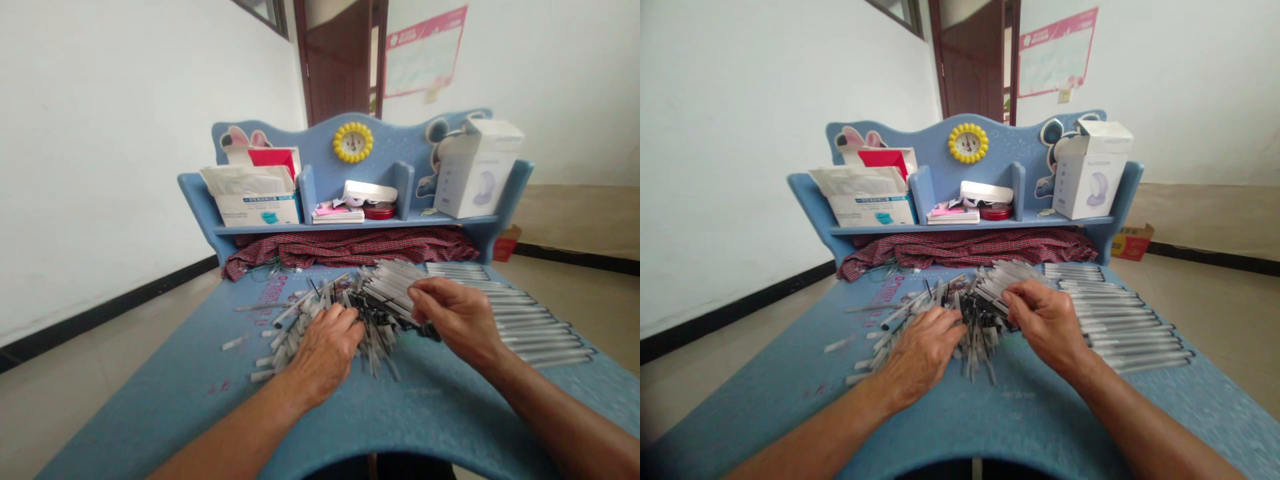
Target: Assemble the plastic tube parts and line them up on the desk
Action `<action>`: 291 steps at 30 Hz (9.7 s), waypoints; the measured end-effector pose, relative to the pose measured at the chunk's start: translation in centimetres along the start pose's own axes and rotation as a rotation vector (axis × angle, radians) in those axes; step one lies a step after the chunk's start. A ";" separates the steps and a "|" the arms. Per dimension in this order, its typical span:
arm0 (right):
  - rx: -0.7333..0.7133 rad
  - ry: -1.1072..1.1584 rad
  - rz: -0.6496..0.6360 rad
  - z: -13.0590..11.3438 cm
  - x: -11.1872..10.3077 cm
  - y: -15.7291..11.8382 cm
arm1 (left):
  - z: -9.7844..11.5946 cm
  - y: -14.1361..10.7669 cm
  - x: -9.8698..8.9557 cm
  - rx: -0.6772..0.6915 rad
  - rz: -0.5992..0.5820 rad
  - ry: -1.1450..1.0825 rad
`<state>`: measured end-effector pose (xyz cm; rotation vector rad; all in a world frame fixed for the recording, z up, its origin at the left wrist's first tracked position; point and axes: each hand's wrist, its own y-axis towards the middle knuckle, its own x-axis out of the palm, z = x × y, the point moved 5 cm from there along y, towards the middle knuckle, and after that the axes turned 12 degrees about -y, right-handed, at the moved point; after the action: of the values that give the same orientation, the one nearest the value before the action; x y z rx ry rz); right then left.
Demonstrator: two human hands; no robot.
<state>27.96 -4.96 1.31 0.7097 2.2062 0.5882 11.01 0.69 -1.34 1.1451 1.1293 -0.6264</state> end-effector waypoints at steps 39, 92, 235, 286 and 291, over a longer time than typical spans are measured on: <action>0.156 0.429 0.166 0.4 -3.4 0.2 | -0.1 -1.1 -4.7 0.016 0.479 -0.103; -0.299 -0.934 -0.626 1.2 4.9 -1.3 | -1.3 -1.4 -1.6 -0.492 0.158 -1.389; -0.067 0.167 -0.752 -1.9 4.4 -3.4 | 0.1 -1.7 -0.8 -0.541 -0.271 -1.301; 0.318 0.336 -0.753 -0.2 5.2 -3.0 | -0.2 -1.3 -2.4 -0.311 -0.228 -0.694; 0.373 0.369 -0.766 0.1 5.6 -3.2 | 0.0 -1.0 -2.4 -0.294 -0.200 -0.625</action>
<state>23.81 -3.71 -3.45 -0.1248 2.7145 -0.0999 9.24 0.01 0.51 0.5254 0.7605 -0.8657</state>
